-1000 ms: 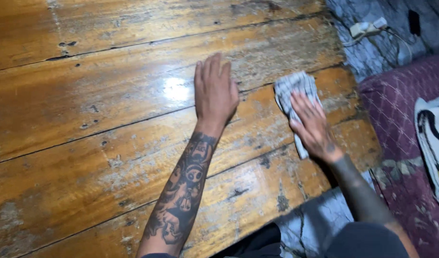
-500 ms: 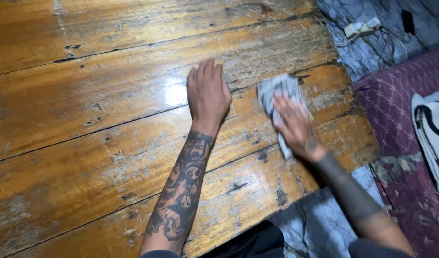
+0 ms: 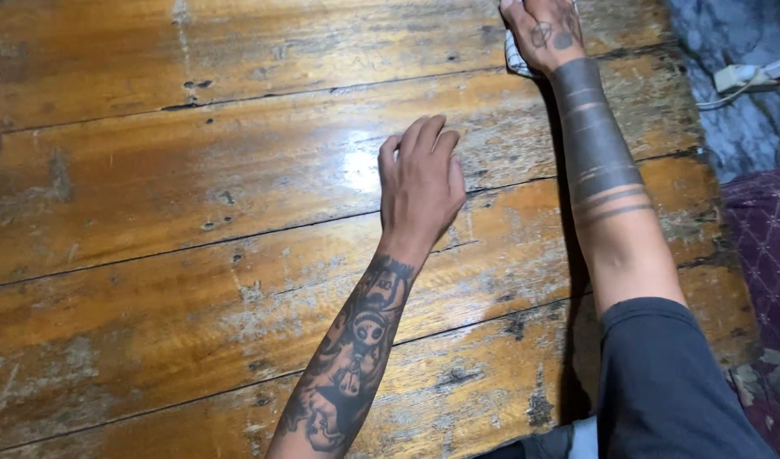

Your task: The person wipes the surface of a wooden table with a cloth. They use their right hand to rub the cloth across the tabletop while their left hand rests on the surface for stability. The action is repeated across different areas of the table throughout the clip.

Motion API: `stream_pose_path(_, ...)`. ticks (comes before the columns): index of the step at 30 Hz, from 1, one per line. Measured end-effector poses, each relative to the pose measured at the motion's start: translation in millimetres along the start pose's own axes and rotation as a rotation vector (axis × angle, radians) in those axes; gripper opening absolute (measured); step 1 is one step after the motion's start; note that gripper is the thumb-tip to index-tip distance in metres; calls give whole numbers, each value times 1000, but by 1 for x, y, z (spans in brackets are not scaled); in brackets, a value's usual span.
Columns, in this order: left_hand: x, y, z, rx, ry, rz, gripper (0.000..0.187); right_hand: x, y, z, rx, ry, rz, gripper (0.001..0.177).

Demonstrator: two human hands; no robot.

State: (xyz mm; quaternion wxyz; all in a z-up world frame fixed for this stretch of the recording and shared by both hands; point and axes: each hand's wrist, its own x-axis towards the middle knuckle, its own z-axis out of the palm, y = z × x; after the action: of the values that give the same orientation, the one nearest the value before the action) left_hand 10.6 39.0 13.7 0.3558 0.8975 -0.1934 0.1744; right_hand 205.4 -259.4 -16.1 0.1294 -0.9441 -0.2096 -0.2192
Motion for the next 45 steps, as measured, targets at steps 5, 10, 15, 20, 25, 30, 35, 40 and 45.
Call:
stream_pose_path(5, 1, 2, 2, -17, 15, 5, 28, -24, -111, -63, 136, -329, 193, 77)
stream_pose_path(10, 0, 2, 2, -45, 8, 12, 28, -145, -153, -108, 105, -303, 122, 64)
stream_pose_path(15, -6, 1, 6, 37, 14, -3, 26, -267, -221, -167, 71, -361, 273, 59)
stream_pose_path(20, -13, 2, 4, 190, 6, 49, 28, -339, -279, -181, -43, -362, 516, 65)
stream_pose_path(25, -19, -23, -4, 180, -82, 115, 34, -345, -327, -168, -24, -375, 384, 63)
stream_pose_path(30, -18, -68, -36, 52, -225, 170, 28, -274, -286, -137, 22, -386, 300, 61)
stream_pose_path(35, -38, -82, -95, 104, -178, 190, 33, -163, -154, -57, -140, -128, 63, 54)
stream_pose_path(40, -40, -86, -101, 132, -121, 170, 36, -30, -90, -28, 20, -290, 379, 64)
stream_pose_path(45, -35, -90, -101, 144, -134, 139, 35, 18, -37, 11, 24, -143, 234, 60)
